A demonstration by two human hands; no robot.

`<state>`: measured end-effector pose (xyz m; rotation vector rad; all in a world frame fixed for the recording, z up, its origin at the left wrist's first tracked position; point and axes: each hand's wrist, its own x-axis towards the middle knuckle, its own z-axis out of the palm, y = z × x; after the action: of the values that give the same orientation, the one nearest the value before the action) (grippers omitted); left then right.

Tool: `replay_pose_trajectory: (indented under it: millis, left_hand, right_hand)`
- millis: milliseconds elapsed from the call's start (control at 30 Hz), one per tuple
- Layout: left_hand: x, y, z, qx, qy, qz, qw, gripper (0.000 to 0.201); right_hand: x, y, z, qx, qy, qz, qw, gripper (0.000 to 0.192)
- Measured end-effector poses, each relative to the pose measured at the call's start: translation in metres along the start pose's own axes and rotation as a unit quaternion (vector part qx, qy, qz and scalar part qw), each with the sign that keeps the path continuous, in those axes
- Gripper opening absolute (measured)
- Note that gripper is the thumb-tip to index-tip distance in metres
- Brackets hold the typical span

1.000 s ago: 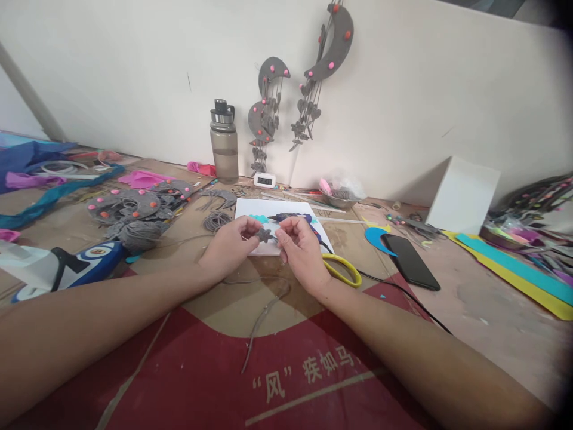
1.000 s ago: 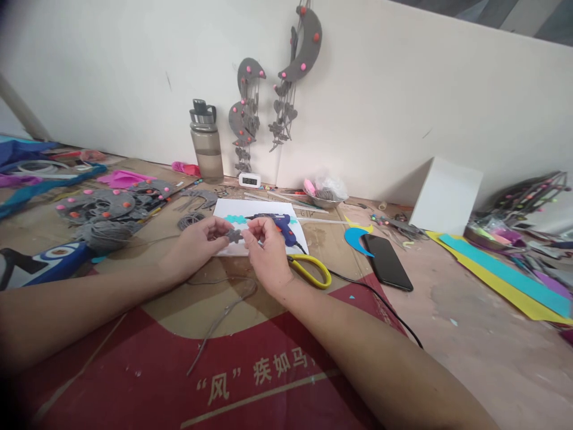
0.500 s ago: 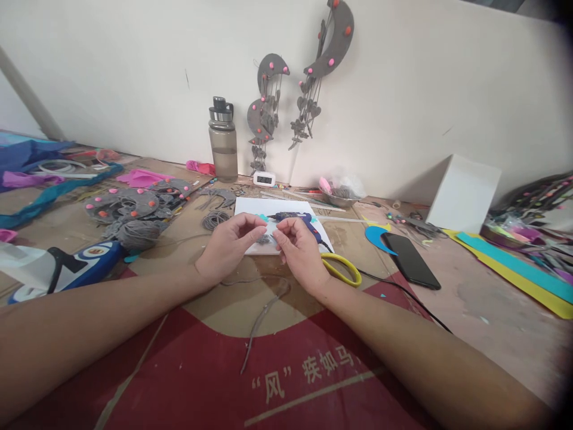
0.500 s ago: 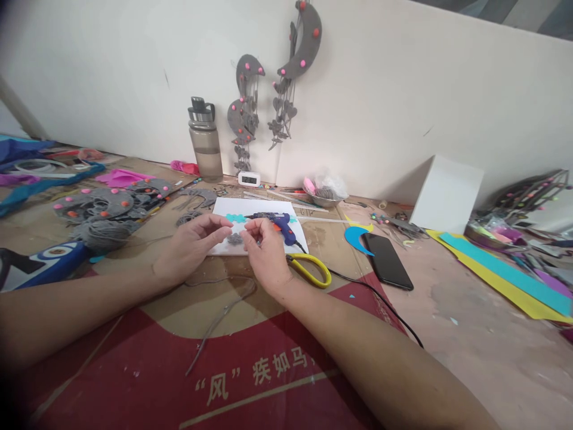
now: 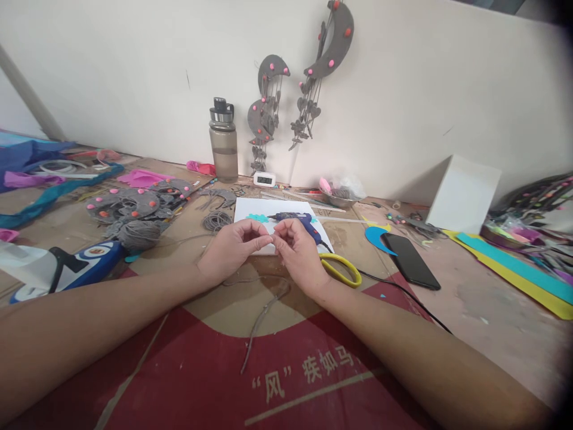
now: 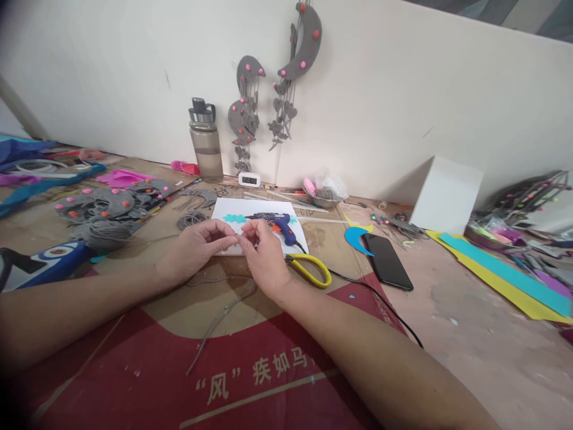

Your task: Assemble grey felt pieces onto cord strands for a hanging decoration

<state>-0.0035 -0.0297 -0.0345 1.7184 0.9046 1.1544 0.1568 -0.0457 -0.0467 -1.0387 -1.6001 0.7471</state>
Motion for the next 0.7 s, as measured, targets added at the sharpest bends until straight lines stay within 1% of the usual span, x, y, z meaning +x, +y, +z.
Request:
replay_pose_trajectory:
  millis: [100,233,333,400,467,533,633,700]
  left_hand:
    - [-0.001,0.001,0.000,0.029,-0.004,0.014,0.999,0.021]
    - [-0.004,0.007,0.000,0.096,-0.016,0.044,0.994,0.019]
    - [-0.005,0.011,-0.001,0.114,-0.027,0.054,0.992,0.021]
    - [-0.006,0.011,-0.001,0.078,-0.043,0.041,0.995,0.022]
    - [-0.005,0.008,-0.001,-0.001,-0.067,0.017,0.998,0.025]
    - [-0.004,0.005,0.000,-0.095,-0.083,-0.011,0.992,0.027]
    - [-0.003,0.003,0.004,-0.200,-0.077,-0.037,0.976,0.029]
    - [-0.003,0.004,0.006,-0.225,-0.066,-0.044,0.971,0.028]
  right_hand:
    - [0.000,0.001,0.000,-0.014,0.004,-0.006,1.000,0.012]
    - [-0.002,0.000,0.000,-0.020,0.004,-0.012,1.000,0.013]
    - [-0.003,-0.002,0.000,0.013,-0.011,-0.005,1.000,0.016]
    - [-0.002,-0.003,0.001,0.068,-0.034,0.015,0.997,0.019]
    - [-0.001,-0.005,0.001,0.127,-0.059,0.041,0.989,0.024]
    - [0.002,-0.005,0.001,0.165,-0.072,0.057,0.982,0.026]
    - [0.004,-0.004,0.001,0.192,-0.067,0.056,0.978,0.024]
    - [0.005,-0.003,0.000,0.202,-0.061,0.054,0.976,0.022]
